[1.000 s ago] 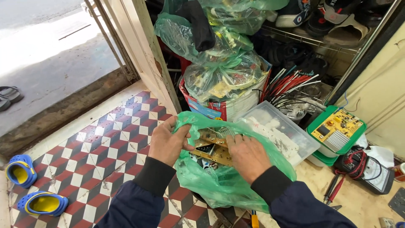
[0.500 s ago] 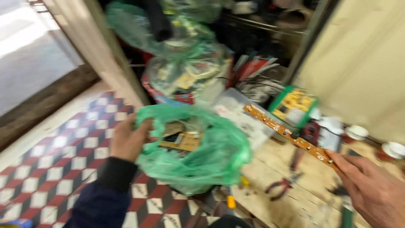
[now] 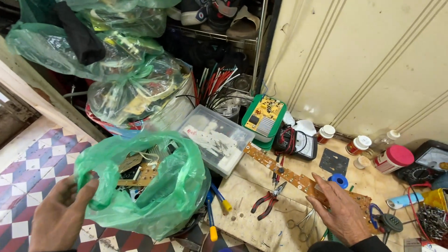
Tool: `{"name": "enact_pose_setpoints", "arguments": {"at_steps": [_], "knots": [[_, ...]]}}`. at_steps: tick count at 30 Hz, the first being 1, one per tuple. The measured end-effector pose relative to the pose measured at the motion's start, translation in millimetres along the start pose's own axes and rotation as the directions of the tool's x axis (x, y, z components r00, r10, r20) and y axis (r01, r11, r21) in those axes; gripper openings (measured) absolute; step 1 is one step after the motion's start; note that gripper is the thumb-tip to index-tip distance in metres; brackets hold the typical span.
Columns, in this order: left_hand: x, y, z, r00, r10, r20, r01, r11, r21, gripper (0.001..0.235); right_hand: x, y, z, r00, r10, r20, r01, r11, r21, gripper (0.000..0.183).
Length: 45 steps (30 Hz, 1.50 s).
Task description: The person sits at a cluttered workbench and handles several electronic circuit boards, picking them up, turning them over, and placing them into a green plastic bag. They also move a roll of white tape and a small digital device on the table.
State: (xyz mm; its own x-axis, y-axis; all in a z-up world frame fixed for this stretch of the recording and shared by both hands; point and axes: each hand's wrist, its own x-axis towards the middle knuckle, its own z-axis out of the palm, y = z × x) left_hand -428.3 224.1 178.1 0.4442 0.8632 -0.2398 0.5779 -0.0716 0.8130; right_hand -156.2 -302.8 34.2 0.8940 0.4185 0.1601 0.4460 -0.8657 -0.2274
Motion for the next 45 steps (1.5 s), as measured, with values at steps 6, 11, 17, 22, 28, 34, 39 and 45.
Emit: {"name": "enact_pose_setpoints", "arguments": {"at_steps": [6, 11, 17, 22, 28, 34, 39, 45], "knots": [[-2.6, -32.9, 4.9, 0.965, 0.196, -0.176, -0.214, 0.973, -0.088, 0.061, -0.9, 15.3, 26.1, 0.997, -0.068, -0.041, 0.070, 0.996, 0.062, 0.069], [-23.3, -25.5, 1.4, 0.894, 0.380, -0.237, -0.368, 0.925, 0.095, 0.064, -2.6, 8.8, 27.0, 1.000, -0.004, 0.007, 0.003, 0.993, 0.117, 0.067], [-46.3, -15.3, 13.4, 0.581, 0.735, -0.349, -0.620, 0.678, 0.396, 0.052, -0.1, 10.0, 25.9, 0.997, 0.052, 0.062, -0.061, 0.985, 0.164, 0.065], [-57.5, 0.4, 30.2, 0.512, 0.762, -0.396, -0.666, 0.643, 0.378, 0.042, 3.0, 13.3, 48.9, 0.997, -0.053, -0.050, 0.066, 0.948, 0.311, 0.062], [1.4, -39.4, 55.5, 0.674, 0.673, -0.306, -0.619, 0.740, 0.265, 0.031, 27.6, 29.4, 129.0, 0.972, 0.226, 0.057, -0.227, 0.862, 0.453, 0.057], [63.3, -92.4, 79.8, 0.780, 0.606, -0.156, -0.483, 0.742, 0.465, 0.052, 54.5, 153.9, 292.1, 0.977, 0.190, -0.093, -0.139, 0.909, 0.392, 0.064], [93.0, -92.8, 96.0, 0.947, 0.320, -0.030, -0.254, 0.802, 0.541, 0.089, 86.8, 217.2, 350.0, 0.977, 0.138, 0.165, -0.188, 0.922, 0.339, 0.083], [87.8, -107.8, 106.8, 0.914, 0.383, -0.130, -0.310, 0.870, 0.383, 0.081, 135.6, 164.7, 228.2, 0.916, 0.099, 0.389, -0.187, 0.963, 0.195, 0.114]]}}
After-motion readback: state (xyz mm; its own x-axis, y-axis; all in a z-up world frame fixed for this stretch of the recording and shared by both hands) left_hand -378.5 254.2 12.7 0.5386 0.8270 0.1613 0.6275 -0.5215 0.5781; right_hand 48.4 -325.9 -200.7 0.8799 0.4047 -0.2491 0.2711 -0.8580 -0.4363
